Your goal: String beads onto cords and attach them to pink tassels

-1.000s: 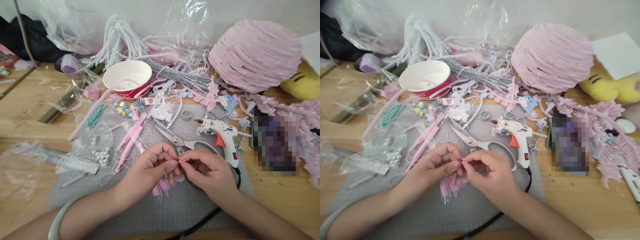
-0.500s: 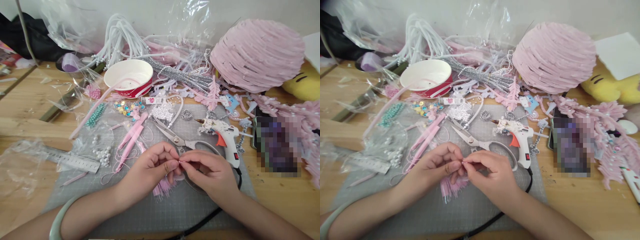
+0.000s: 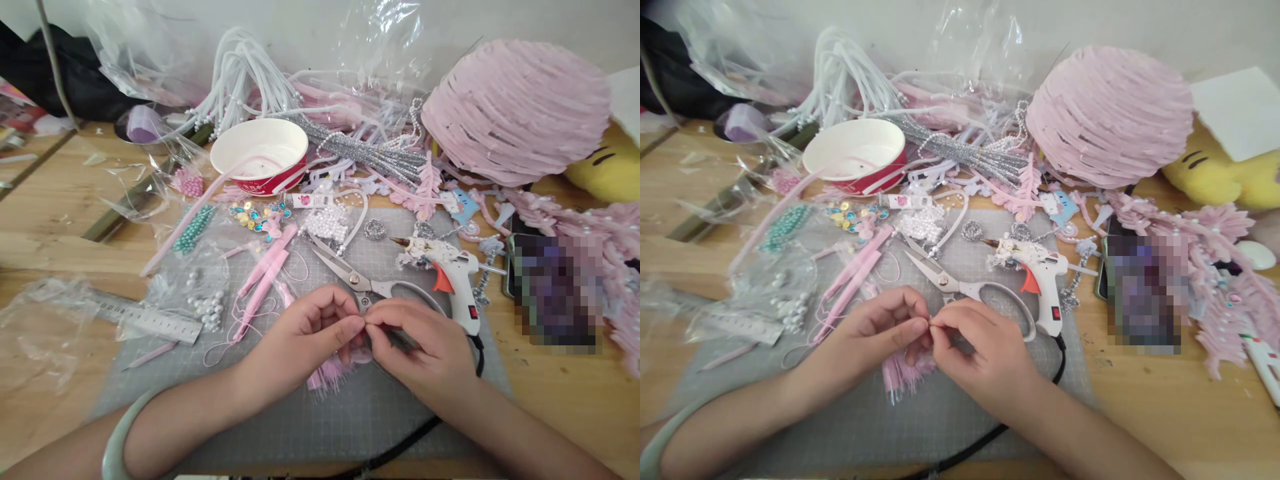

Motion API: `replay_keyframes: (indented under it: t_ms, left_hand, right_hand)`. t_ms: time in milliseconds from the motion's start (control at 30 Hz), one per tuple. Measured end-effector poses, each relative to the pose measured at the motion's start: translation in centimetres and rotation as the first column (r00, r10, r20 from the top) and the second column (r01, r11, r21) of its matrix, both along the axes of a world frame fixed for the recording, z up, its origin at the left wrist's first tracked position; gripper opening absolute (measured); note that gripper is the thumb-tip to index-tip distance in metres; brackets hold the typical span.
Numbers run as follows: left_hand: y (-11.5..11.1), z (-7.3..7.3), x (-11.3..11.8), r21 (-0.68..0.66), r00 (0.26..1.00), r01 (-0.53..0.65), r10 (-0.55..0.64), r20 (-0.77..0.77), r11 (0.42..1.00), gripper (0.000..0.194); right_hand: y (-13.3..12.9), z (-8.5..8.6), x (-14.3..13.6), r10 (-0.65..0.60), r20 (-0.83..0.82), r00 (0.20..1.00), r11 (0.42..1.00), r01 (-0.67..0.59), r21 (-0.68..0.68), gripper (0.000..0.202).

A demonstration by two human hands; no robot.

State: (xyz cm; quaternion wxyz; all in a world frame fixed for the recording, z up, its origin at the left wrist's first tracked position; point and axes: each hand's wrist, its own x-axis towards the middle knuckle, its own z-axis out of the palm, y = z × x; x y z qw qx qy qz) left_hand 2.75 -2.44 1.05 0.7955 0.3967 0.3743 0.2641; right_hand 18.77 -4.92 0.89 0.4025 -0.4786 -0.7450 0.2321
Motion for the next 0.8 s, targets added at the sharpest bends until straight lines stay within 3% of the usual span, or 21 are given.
replay_keyframes:
  t_ms: [200,533,700,800]
  left_hand:
    - [0.1,0.0,-0.3,0.040,0.999,0.046,-0.045,-0.024,0.998,0.013]
    - [0.4,-0.5,-0.6,-0.027,0.990,0.072,-0.068,0.125,0.997,0.008]
    - [0.4,0.0,-0.7,0.079,0.991,0.038,-0.048,0.126,0.996,0.005]
    - [0.5,0.5,-1.0,0.207,0.993,0.041,-0.063,0.100,0.977,0.009]
  right_hand:
    - [0.0,0.1,0.1,0.014,0.039,0.999,0.998,-0.017,0.060,0.012]
    - [0.2,0.5,-0.1,-0.008,-0.017,1.000,0.997,0.007,-0.083,0.011]
    - [0.6,1.3,-0.2,-0.027,-0.004,1.000,0.995,0.026,-0.095,0.009]
    - [0.7,2.4,-0.3,-0.037,0.047,0.998,0.998,0.039,-0.043,0.009]
